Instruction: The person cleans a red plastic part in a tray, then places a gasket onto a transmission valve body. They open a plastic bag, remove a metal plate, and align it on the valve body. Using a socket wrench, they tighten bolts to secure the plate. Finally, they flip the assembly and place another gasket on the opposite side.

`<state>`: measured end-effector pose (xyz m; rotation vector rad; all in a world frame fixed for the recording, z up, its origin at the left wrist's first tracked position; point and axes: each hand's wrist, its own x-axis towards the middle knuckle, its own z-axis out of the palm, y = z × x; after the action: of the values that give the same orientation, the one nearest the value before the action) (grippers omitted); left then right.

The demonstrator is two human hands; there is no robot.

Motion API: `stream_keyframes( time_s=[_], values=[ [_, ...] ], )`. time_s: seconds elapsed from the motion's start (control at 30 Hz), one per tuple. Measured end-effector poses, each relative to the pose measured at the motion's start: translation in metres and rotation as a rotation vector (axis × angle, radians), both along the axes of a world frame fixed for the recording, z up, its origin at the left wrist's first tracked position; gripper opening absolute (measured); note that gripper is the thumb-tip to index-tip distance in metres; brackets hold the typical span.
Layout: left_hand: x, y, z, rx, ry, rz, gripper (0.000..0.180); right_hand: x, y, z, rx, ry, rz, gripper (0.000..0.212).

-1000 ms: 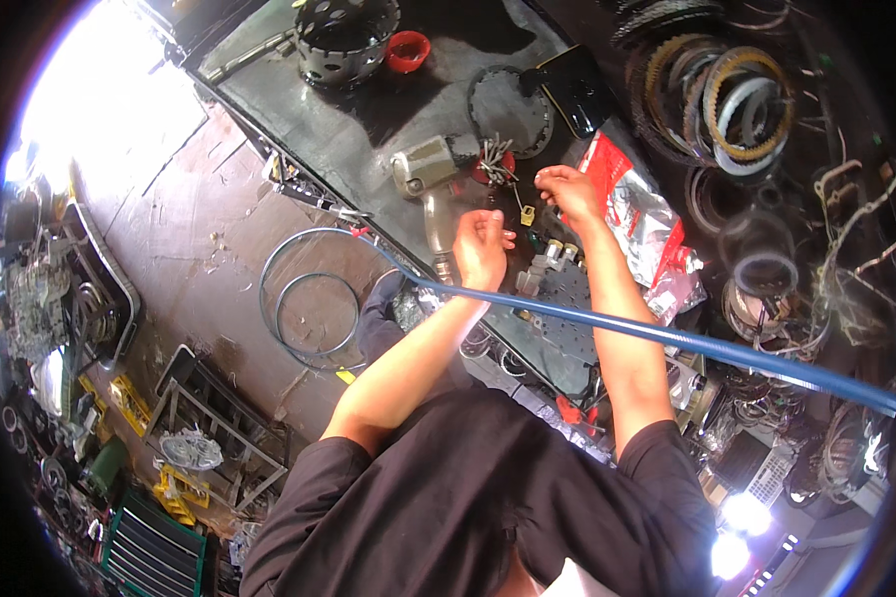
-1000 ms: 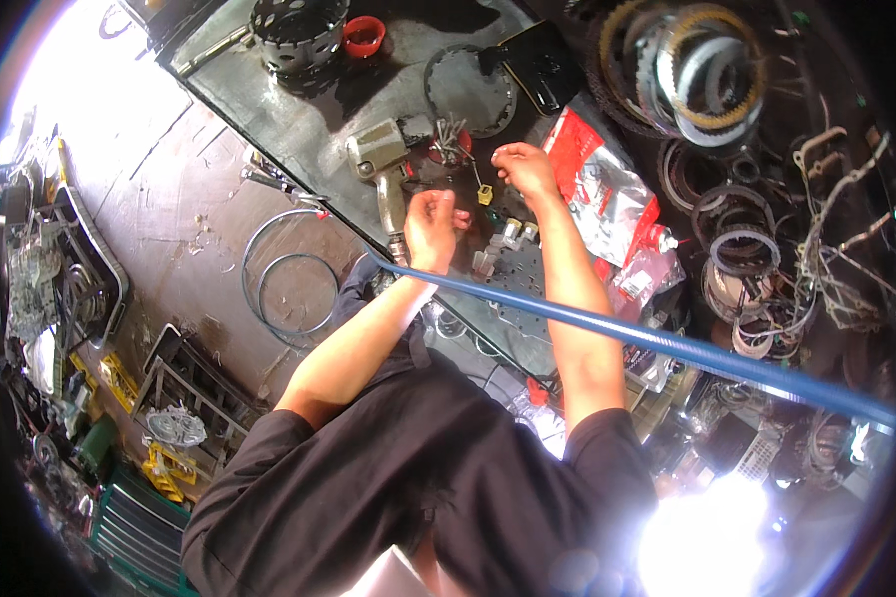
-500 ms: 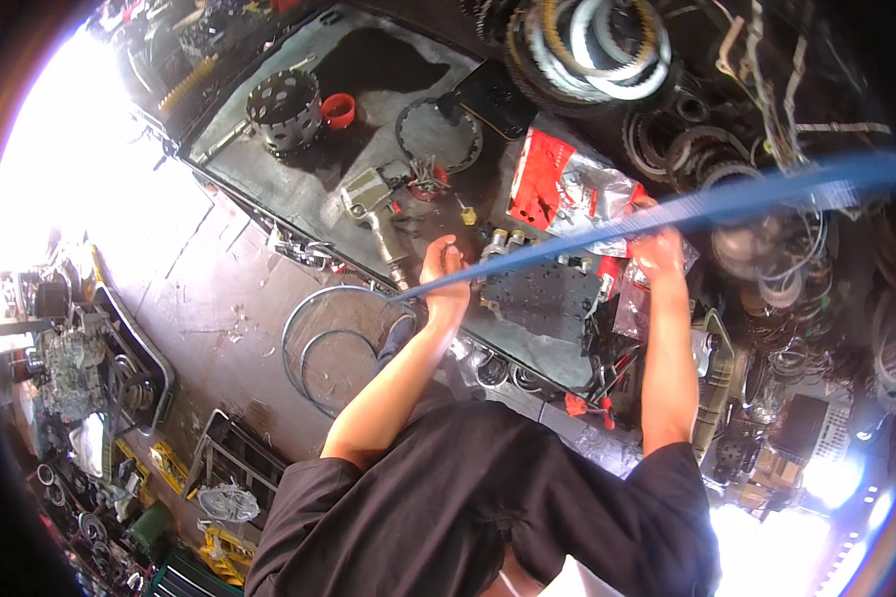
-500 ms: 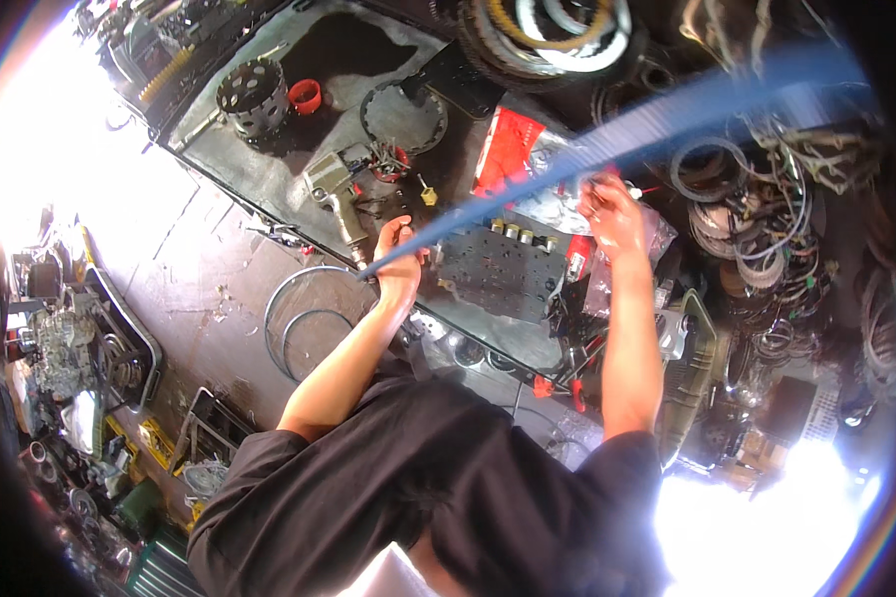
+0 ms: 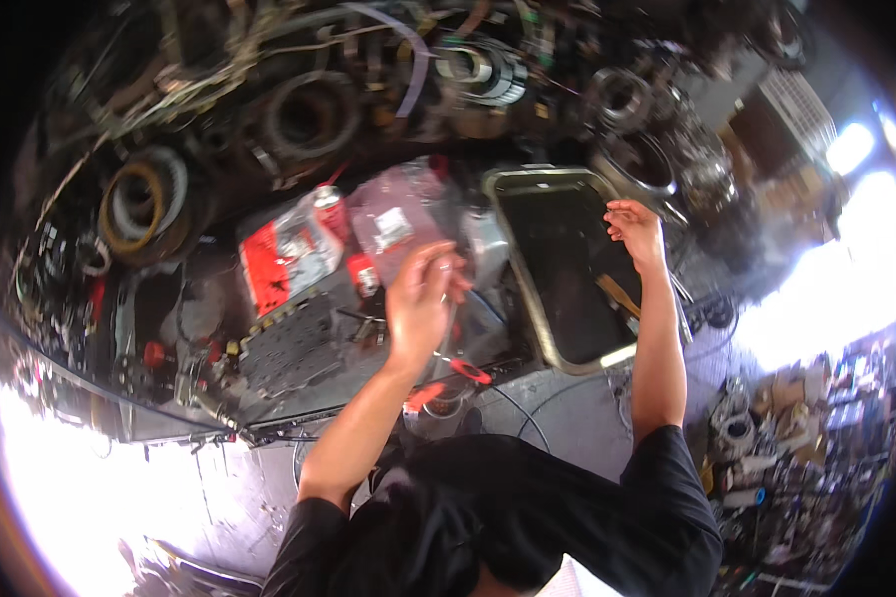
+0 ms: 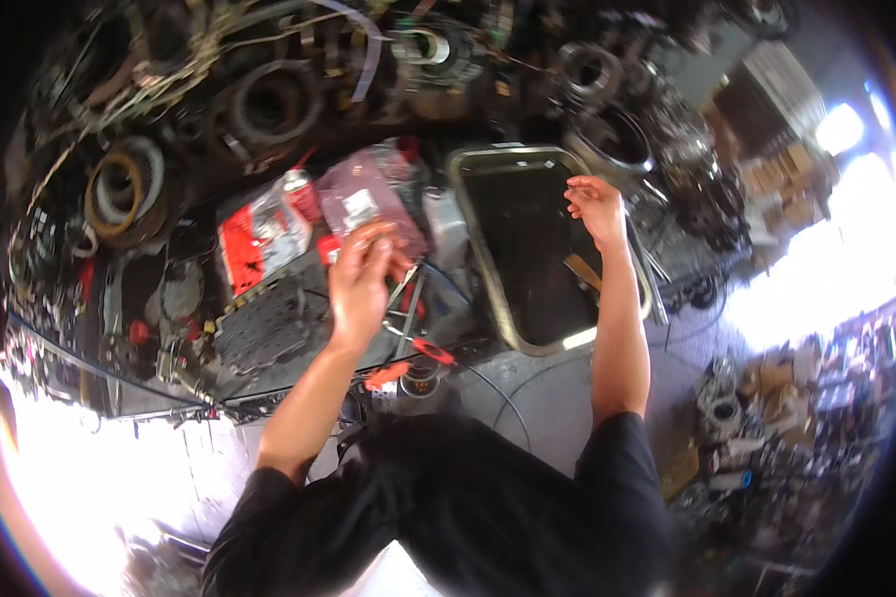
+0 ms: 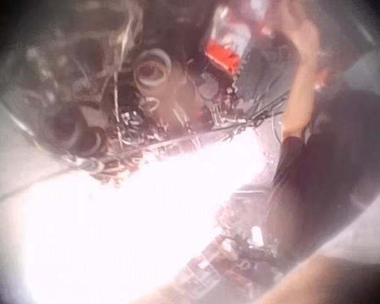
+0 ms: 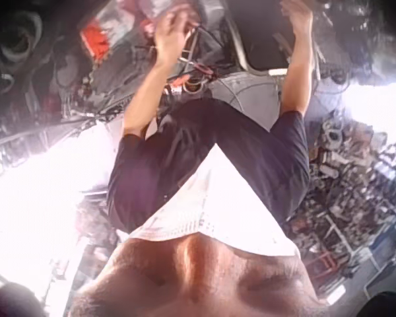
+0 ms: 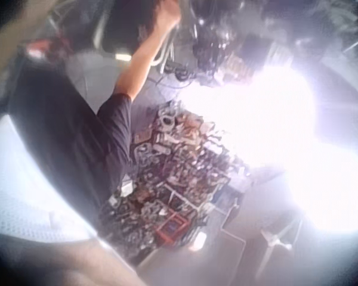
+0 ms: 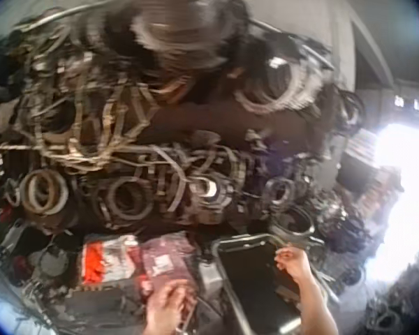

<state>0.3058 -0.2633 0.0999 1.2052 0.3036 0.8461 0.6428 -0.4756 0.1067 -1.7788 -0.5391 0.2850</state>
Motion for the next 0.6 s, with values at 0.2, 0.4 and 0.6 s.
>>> stream_keyframes(
  time_s=[0.2, 0.4, 0.6],
  values=[
    [0.208, -0.085, -0.047, 0.655, 0.629, -0.522, 0.02, 0.071, -0.058, -0.11, -0.681, -0.367, 0.188, 0.02],
    [0.287, -0.089, -0.135, 1.029, 1.199, -0.382, 0.017, 0.087, -0.029, -0.143, -1.044, -0.431, -0.044, 0.026],
    [0.292, -0.082, -0.154, 0.685, 1.25, -0.571, 0.011, 0.083, -0.027, -0.149, -0.935, -0.413, 0.128, 0.031]
  ],
)
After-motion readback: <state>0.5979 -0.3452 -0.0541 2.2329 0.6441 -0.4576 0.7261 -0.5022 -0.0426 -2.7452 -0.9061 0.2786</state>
